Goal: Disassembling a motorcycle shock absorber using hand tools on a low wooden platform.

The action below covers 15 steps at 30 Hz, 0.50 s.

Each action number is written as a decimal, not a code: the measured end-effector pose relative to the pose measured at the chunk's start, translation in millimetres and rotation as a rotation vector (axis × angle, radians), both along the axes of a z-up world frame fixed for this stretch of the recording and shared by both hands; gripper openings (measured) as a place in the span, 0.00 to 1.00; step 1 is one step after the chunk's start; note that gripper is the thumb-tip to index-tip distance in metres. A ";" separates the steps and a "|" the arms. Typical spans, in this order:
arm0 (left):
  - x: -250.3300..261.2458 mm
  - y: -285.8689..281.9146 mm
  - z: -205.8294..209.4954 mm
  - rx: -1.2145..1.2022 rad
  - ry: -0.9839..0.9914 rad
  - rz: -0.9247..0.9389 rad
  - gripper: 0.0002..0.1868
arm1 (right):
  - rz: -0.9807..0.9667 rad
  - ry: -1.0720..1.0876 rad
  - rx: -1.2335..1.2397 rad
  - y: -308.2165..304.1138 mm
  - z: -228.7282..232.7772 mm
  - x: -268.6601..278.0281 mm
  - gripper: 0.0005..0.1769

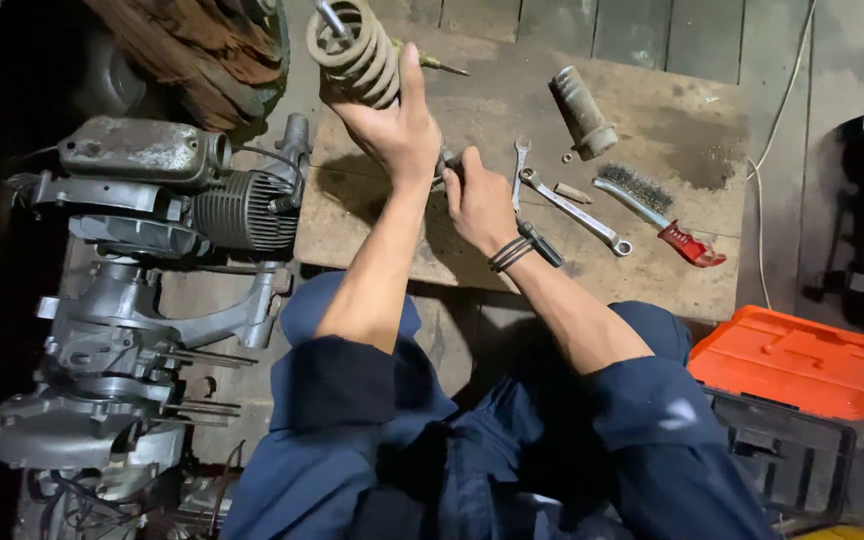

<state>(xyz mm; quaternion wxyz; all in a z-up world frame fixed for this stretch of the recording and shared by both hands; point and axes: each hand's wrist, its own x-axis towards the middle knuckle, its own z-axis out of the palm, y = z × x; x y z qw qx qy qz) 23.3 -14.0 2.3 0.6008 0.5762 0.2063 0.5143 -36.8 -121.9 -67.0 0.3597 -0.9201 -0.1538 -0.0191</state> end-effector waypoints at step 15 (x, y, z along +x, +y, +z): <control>-18.0 50.1 10.0 0.073 -0.091 -0.638 0.13 | 0.011 -0.169 -0.096 -34.7 7.7 40.5 0.12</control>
